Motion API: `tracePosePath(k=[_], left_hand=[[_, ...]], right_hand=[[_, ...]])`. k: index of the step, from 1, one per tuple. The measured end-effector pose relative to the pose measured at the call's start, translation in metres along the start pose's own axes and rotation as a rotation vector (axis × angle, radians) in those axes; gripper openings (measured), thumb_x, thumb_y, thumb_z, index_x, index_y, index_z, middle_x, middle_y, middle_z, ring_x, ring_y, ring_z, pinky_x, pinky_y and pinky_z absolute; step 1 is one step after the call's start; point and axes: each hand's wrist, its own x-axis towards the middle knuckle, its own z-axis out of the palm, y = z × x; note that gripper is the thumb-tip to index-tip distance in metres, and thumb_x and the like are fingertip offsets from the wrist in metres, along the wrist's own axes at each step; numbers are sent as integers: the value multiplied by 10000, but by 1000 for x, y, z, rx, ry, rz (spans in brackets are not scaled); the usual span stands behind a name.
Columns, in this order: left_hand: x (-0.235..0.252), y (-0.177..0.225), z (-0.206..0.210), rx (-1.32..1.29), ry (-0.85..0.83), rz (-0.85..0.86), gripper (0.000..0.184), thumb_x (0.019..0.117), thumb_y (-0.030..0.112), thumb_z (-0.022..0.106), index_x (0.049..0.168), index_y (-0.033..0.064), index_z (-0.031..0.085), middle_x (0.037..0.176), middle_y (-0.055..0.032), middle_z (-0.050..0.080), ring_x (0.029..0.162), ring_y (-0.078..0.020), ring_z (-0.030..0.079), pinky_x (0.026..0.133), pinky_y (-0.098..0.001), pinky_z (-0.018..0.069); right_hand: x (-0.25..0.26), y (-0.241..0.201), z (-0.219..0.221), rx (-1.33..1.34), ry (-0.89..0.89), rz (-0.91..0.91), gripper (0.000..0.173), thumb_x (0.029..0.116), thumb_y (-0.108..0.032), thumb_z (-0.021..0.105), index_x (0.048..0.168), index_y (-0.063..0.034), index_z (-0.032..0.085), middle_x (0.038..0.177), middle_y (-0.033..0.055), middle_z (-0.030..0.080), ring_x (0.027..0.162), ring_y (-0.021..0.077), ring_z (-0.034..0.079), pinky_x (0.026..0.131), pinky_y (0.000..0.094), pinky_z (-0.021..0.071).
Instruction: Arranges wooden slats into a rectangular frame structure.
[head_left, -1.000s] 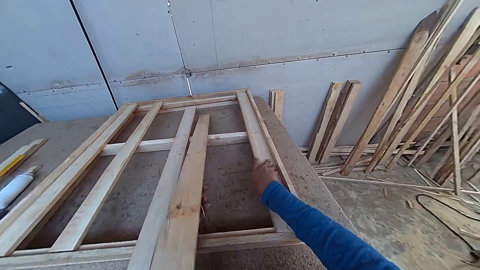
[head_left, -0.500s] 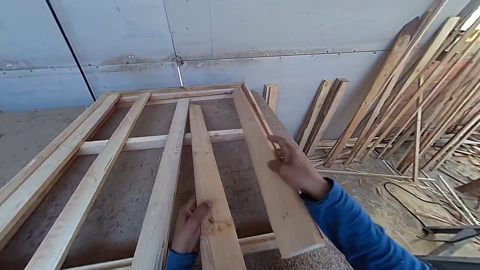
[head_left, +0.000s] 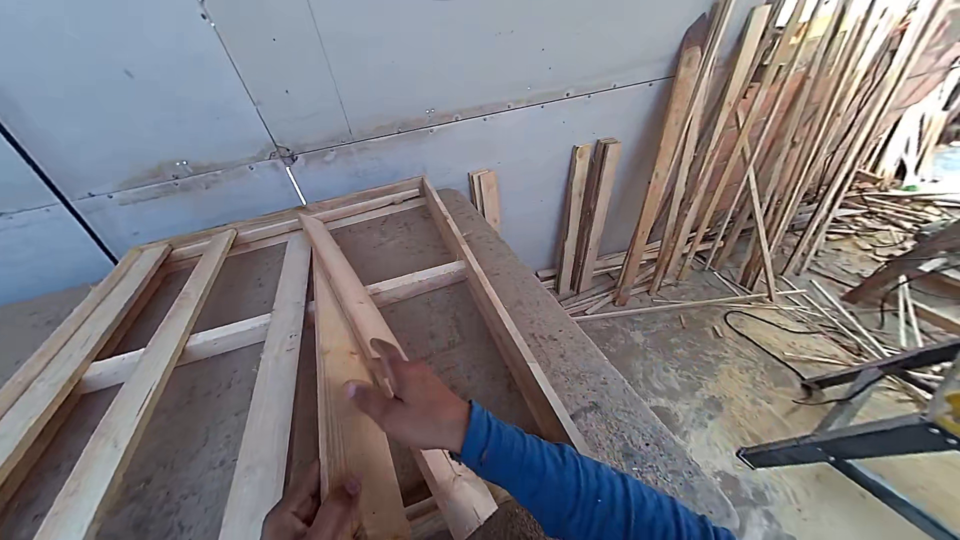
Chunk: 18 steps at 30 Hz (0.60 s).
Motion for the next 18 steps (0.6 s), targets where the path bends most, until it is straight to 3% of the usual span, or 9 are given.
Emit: tracePosePath(k=[3, 6, 9, 11, 13, 15, 16, 18], left_hand=[[-9, 31, 18, 188, 10, 35, 434, 860, 21, 641, 1268, -115, 581, 877, -113, 768, 749, -168, 752, 697, -353, 643], [-13, 64, 35, 520, -1, 4, 564, 851, 143, 701, 1348, -80, 557, 916, -118, 771, 783, -212, 758, 721, -444, 639], [-19, 94, 68, 994, 63, 77, 534, 847, 320, 694, 1309, 55, 655, 874, -95, 759, 729, -289, 732, 640, -582, 581], [-16, 98, 92, 1181, 77, 223, 436, 864, 355, 644, 1248, 163, 727, 791, -59, 730, 638, -267, 695, 537, -547, 549], [-9, 90, 109, 1141, -11, 238, 430, 928, 384, 620, 1303, 187, 695, 907, -47, 753, 700, -240, 716, 564, -514, 571], [-11, 75, 113, 909, -67, 192, 523, 980, 452, 616, 1431, 187, 599, 1207, -7, 743, 895, -151, 757, 703, -405, 650], [-15, 66, 114, 751, -41, 173, 555, 970, 425, 649, 1440, 140, 576, 1306, -54, 697, 1015, -183, 742, 793, -407, 655], [-22, 52, 117, 528, 86, 106, 668, 911, 291, 731, 1459, -18, 505, 1419, -233, 573, 1166, -336, 659, 910, -507, 588]], right_hand=[[-8, -11, -4, 207, -110, 72, 967, 947, -526, 667, 1620, -8, 205, 1471, 236, 550, 1349, 323, 568, 1119, 530, 475], [-14, -26, -9, 265, -109, 96, 1077, 877, -555, 741, 1624, -18, 180, 1466, 231, 550, 1323, 324, 581, 1097, 529, 486], [-20, -35, -19, 123, -81, 115, 1150, 820, -566, 801, 1634, -60, 164, 1361, 218, 629, 1225, 328, 640, 1031, 540, 521], [-11, -23, -22, 27, -99, 147, 1134, 828, -498, 821, 1637, -98, 134, 1283, 204, 666, 1140, 326, 674, 975, 543, 546], [5, 3, -24, -15, -119, 182, 1060, 852, -330, 796, 1639, -137, 113, 1291, 221, 639, 1161, 348, 655, 960, 563, 538], [17, 36, -32, 92, -90, 202, 945, 845, -151, 739, 1620, -109, 201, 1366, 209, 605, 1231, 314, 621, 1009, 522, 525], [21, 47, -40, 188, -61, 202, 915, 855, -117, 726, 1614, -79, 216, 1362, 200, 613, 1216, 281, 632, 1014, 481, 533], [19, 52, -58, 408, 2, 189, 926, 870, -71, 735, 1613, -50, 181, 1272, 209, 655, 1091, 244, 683, 947, 419, 568]])
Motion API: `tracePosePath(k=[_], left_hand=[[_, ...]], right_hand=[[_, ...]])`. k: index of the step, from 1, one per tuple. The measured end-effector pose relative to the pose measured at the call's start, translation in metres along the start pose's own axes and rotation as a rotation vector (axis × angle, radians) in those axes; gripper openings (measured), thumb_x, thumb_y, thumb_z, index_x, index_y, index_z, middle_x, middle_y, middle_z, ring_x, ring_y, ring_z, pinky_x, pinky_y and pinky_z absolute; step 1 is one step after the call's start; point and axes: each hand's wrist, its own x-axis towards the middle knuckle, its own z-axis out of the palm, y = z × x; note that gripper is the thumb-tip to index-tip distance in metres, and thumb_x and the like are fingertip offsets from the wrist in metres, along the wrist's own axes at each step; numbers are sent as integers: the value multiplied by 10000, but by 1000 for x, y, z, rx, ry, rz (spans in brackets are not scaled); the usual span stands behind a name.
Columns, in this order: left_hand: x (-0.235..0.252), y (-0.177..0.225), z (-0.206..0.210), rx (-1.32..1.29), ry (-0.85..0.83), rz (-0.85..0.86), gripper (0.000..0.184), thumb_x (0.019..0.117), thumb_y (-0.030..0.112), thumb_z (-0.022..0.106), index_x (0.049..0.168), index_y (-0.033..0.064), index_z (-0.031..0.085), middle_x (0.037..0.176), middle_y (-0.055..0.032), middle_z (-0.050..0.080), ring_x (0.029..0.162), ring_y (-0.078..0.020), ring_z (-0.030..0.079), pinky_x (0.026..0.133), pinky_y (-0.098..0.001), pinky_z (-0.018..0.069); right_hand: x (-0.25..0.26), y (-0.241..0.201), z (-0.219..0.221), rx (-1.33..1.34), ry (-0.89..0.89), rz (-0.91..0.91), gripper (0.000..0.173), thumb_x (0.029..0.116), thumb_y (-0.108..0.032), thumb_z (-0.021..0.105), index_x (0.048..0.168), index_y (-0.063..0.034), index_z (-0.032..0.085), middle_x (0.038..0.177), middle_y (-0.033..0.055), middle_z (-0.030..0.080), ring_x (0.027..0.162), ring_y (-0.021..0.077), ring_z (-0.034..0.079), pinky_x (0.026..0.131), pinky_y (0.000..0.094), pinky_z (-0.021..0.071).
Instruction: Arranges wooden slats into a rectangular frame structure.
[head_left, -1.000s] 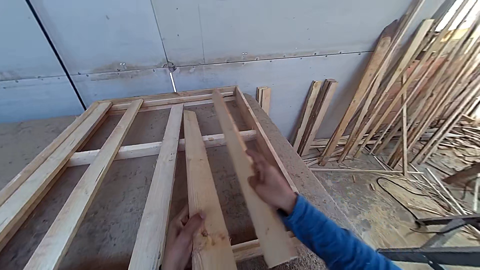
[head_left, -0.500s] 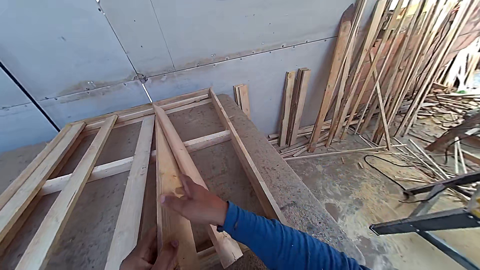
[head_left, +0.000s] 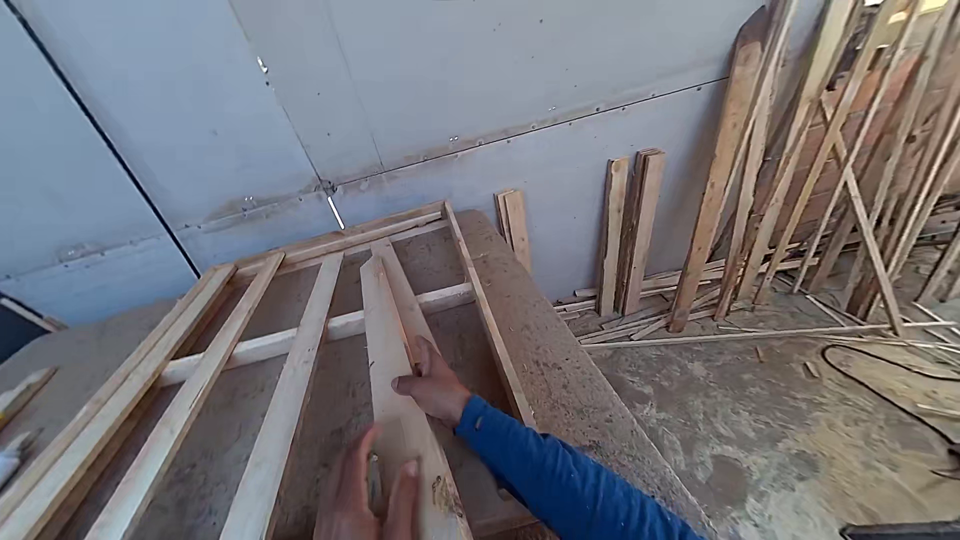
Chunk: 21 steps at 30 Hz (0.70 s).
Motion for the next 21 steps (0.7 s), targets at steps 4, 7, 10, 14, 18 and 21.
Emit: tracePosePath(k=[4, 7, 10, 14, 18, 21], left_hand=[[3, -1, 11, -561, -132, -324, 567, 1035, 72, 513, 1563, 30, 311, 1269, -195, 653, 1017, -234, 720, 889, -410, 612], [34, 13, 42, -767, -154, -320, 500, 1062, 153, 497, 1539, 53, 390, 1250, -179, 674, 1045, -252, 714, 891, -431, 618], [90, 10, 97, -655, -111, -230, 533, 1001, 131, 623, 1479, -22, 446, 1145, -171, 724, 975, -248, 744, 849, -413, 648], [134, -11, 157, -459, -97, -262, 688, 951, 144, 730, 1539, 13, 397, 1201, -189, 709, 1021, -242, 729, 919, -405, 603], [159, -23, 190, -363, -90, -255, 735, 937, 211, 753, 1543, -5, 396, 1376, -222, 615, 1240, -288, 633, 1070, -438, 515], [161, -18, 193, -280, -125, -268, 772, 947, 266, 748, 1574, 31, 363, 1470, -216, 545, 1335, -319, 562, 1122, -480, 461]], right_hand=[[-23, -17, -18, 93, 27, -72, 976, 919, -87, 726, 1651, -155, 85, 1269, 203, 665, 1106, 258, 685, 964, 433, 563], [-28, -20, -39, -29, 98, -242, 929, 982, -236, 685, 1656, -235, 44, 1239, 191, 681, 1033, 305, 714, 894, 524, 594], [-16, -12, -81, -239, 286, -349, 807, 1043, -461, 531, 1652, -152, 101, 1323, 157, 656, 1133, 288, 690, 978, 555, 567], [-16, 39, -130, -305, 426, -138, 796, 1045, -595, 407, 1651, -145, 157, 1546, 201, 476, 1391, 369, 506, 1118, 612, 427], [-6, 97, -144, -253, 394, -58, 680, 1086, -398, 353, 1606, 21, 225, 1517, 246, 494, 1401, 308, 508, 1171, 475, 414], [-2, 105, -142, -199, 461, -40, 606, 1090, -311, 392, 1577, 34, 286, 1399, 235, 594, 1296, 283, 594, 1116, 446, 468]])
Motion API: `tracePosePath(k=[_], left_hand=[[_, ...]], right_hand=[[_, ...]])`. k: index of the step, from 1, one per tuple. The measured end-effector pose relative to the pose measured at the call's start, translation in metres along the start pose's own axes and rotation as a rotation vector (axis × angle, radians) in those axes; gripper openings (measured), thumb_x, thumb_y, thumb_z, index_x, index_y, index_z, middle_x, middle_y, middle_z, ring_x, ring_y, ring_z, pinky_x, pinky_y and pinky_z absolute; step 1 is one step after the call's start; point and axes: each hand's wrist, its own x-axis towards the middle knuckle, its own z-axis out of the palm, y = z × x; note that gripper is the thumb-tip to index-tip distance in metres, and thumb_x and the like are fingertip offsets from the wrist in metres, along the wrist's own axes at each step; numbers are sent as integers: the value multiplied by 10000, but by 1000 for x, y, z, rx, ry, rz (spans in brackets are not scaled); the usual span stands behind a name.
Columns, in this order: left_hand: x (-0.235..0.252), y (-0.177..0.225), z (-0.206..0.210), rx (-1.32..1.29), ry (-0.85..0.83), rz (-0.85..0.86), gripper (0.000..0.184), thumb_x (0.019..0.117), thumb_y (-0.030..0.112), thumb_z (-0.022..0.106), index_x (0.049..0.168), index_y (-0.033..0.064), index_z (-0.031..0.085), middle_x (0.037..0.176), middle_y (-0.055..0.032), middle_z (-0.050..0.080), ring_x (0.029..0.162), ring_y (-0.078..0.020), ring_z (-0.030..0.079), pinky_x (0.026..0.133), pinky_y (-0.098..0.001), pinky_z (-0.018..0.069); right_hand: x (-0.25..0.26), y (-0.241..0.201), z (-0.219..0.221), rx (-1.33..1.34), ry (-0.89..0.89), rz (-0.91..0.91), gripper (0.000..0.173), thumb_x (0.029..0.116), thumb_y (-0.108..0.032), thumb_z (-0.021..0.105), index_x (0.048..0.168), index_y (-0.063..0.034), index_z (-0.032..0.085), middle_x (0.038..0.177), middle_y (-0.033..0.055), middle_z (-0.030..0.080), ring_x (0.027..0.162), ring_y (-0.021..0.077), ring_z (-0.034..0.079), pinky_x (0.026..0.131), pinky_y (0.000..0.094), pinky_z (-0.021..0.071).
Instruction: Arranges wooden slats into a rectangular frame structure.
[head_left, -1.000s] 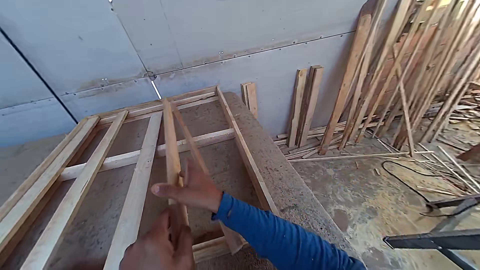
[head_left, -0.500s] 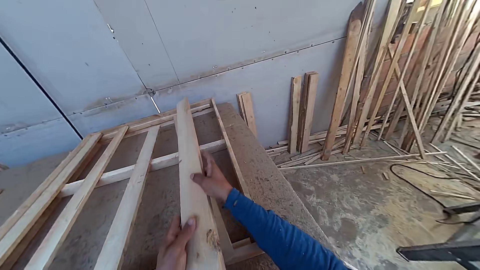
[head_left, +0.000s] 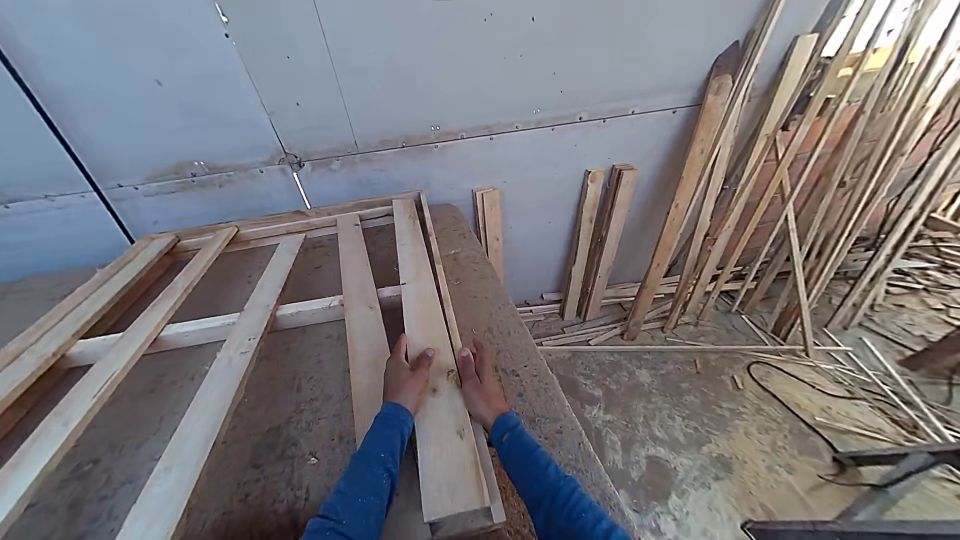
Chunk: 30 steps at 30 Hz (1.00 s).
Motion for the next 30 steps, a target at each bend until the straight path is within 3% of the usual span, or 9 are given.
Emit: tracePosePath(k=[4, 9, 11, 13, 16, 19, 22, 25, 30], left_hand=[[-13, 10, -3, 128, -54, -3, 814, 985, 366, 690, 1623, 83, 270, 1538, -197, 487, 1388, -335, 515, 1150, -522, 422], [-13, 35, -3, 526, -223, -125, 803, 1058, 396, 538, 1630, 27, 112, 1393, -272, 577, 1253, -411, 612, 1064, -578, 482], [-5, 40, 1, 561, -258, -213, 763, 1060, 366, 527, 1598, -35, 164, 1483, -308, 471, 1308, -432, 560, 1083, -578, 462], [-2, 36, 11, 496, -167, -251, 715, 1069, 373, 484, 1601, -10, 197, 1524, -299, 433, 1314, -429, 558, 1072, -578, 473], [-3, 26, 24, 486, -31, -198, 752, 1059, 483, 482, 1606, 27, 240, 1484, -271, 485, 1237, -413, 615, 1018, -562, 517], [-2, 20, 20, 477, -47, -144, 794, 1040, 506, 525, 1590, -3, 264, 1450, -286, 513, 1260, -417, 598, 1044, -557, 498], [2, 15, 12, 442, -87, -112, 874, 1001, 535, 591, 1598, -3, 247, 1457, -302, 506, 1300, -440, 563, 1076, -596, 459], [-1, 10, 9, 380, -127, -108, 939, 991, 568, 590, 1641, 55, 146, 1473, -277, 521, 1325, -437, 554, 1103, -625, 425], [-4, 17, 14, 410, -81, -130, 893, 1005, 583, 547, 1623, 55, 177, 1355, -280, 607, 1244, -434, 613, 1045, -620, 476]], right_hand=[[-7, 7, 2, 37, 23, -40, 609, 1095, -330, 398, 1609, -33, 261, 1397, 204, 601, 1273, 280, 606, 1083, 473, 492], [-31, -1, -1, 200, 41, -12, 573, 1112, -404, 340, 1600, -105, 302, 1542, 157, 482, 1371, 252, 523, 1111, 475, 457], [-35, -5, -2, 174, 28, -3, 581, 1111, -430, 337, 1603, -122, 296, 1569, 143, 455, 1392, 262, 502, 1125, 503, 432], [-34, -3, -2, 152, 17, -10, 595, 1107, -457, 329, 1602, -127, 301, 1581, 132, 443, 1406, 266, 487, 1132, 521, 419], [-34, -3, -2, 141, 29, -19, 589, 1103, -471, 334, 1588, -136, 333, 1568, 121, 458, 1398, 259, 492, 1129, 525, 421], [-39, -6, -3, 155, 33, -16, 601, 1103, -485, 332, 1584, -125, 338, 1578, 129, 446, 1403, 260, 488, 1133, 518, 412], [-41, -13, -4, 183, 23, -50, 562, 1123, -386, 331, 1561, -36, 349, 1548, 188, 459, 1411, 251, 472, 1171, 454, 374], [-40, -13, -6, 146, 6, -43, 549, 1127, -365, 322, 1563, -32, 341, 1536, 191, 471, 1391, 242, 496, 1160, 436, 403], [-34, -15, -6, 107, 1, -44, 568, 1117, -405, 333, 1569, -60, 346, 1524, 159, 493, 1386, 219, 502, 1150, 437, 416]])
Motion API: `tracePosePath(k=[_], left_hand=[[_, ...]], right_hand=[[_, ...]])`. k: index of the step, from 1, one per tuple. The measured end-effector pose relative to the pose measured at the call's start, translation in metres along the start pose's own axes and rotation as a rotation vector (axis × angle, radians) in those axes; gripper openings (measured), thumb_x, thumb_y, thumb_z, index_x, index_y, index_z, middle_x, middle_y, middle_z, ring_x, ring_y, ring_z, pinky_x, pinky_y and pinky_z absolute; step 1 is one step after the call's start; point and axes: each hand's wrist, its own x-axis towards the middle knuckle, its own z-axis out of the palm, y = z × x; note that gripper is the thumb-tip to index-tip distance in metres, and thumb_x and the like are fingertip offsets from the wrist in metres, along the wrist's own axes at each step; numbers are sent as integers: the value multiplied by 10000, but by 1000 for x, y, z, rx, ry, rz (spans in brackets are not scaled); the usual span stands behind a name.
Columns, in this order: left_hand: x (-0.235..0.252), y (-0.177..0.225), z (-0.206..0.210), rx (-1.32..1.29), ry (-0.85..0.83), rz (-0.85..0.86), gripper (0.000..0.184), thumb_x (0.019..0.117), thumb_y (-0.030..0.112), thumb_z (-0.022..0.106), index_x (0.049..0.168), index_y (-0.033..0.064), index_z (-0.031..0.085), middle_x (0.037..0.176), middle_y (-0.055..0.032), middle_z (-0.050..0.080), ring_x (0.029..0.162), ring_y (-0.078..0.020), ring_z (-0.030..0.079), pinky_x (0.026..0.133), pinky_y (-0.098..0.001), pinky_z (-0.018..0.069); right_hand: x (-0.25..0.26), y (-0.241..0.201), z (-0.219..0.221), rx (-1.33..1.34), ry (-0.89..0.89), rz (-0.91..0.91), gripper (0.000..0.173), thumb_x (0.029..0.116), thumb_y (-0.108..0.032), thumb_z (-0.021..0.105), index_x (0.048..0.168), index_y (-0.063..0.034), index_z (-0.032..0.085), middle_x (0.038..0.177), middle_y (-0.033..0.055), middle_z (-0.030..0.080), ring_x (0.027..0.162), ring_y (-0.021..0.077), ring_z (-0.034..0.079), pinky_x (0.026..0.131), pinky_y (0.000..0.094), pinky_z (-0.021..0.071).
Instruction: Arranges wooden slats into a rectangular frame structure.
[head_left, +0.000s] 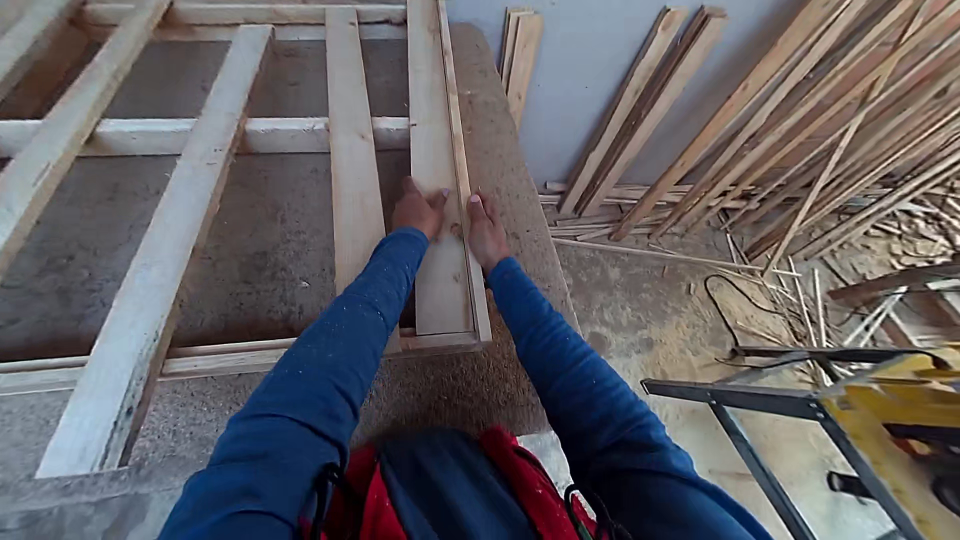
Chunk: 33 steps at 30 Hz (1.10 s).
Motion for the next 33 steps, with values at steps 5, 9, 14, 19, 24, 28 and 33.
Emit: tracePosePath(k=[5, 9, 14, 19, 24, 28, 33], left_hand=[[-4, -1, 2, 8, 11, 6, 881, 1013, 570, 536, 1612, 29, 185, 1307, -285, 632, 1195, -439, 641, 1015, -629, 497], [-2, -2, 0, -14, 1, 1, 881, 1012, 567, 539, 1614, 29, 186, 1316, -288, 627, 1199, -440, 640, 1021, -629, 497], [-2, -2, 1, -14, -8, -22, 871, 1016, 575, 523, 1616, 46, 178, 1267, -272, 657, 1165, -419, 663, 1001, -608, 514], [-2, -3, 2, -12, -7, -39, 886, 1008, 598, 517, 1621, 60, 170, 1289, -256, 653, 1197, -411, 648, 1023, -603, 499], [-4, -3, 3, -9, 2, -27, 884, 1009, 582, 526, 1613, 37, 177, 1406, -256, 578, 1244, -403, 621, 1044, -590, 488], [-3, -4, 4, -2, 18, -18, 879, 1007, 576, 536, 1608, 37, 191, 1445, -251, 547, 1264, -399, 607, 1056, -585, 480], [-1, -3, 3, -32, 4, -29, 874, 1004, 567, 551, 1607, 42, 196, 1437, -248, 554, 1265, -391, 608, 1060, -588, 477]], right_hand=[[-2, 4, 0, -17, 30, -36, 572, 1100, -433, 383, 1544, -74, 395, 1472, 165, 538, 1337, 237, 547, 1115, 467, 459], [-4, 3, 1, -17, 34, -14, 570, 1104, -406, 393, 1569, -78, 368, 1542, 163, 484, 1403, 255, 494, 1161, 492, 402], [-3, 4, 2, 7, 41, 9, 571, 1105, -406, 392, 1570, -77, 365, 1539, 164, 482, 1392, 256, 498, 1151, 485, 404], [-4, 5, 3, 27, 52, 23, 551, 1102, -414, 408, 1552, -97, 391, 1526, 151, 493, 1362, 258, 522, 1118, 497, 433], [-4, 8, 3, 14, 56, 42, 561, 1098, -455, 401, 1554, -130, 391, 1551, 134, 477, 1365, 282, 522, 1096, 546, 443], [-4, 8, 3, 23, 57, 43, 566, 1099, -451, 401, 1558, -121, 385, 1557, 140, 470, 1373, 283, 516, 1100, 547, 436], [-5, 4, 3, 40, 57, 43, 550, 1104, -401, 408, 1553, -83, 389, 1537, 147, 488, 1381, 246, 505, 1141, 481, 409]])
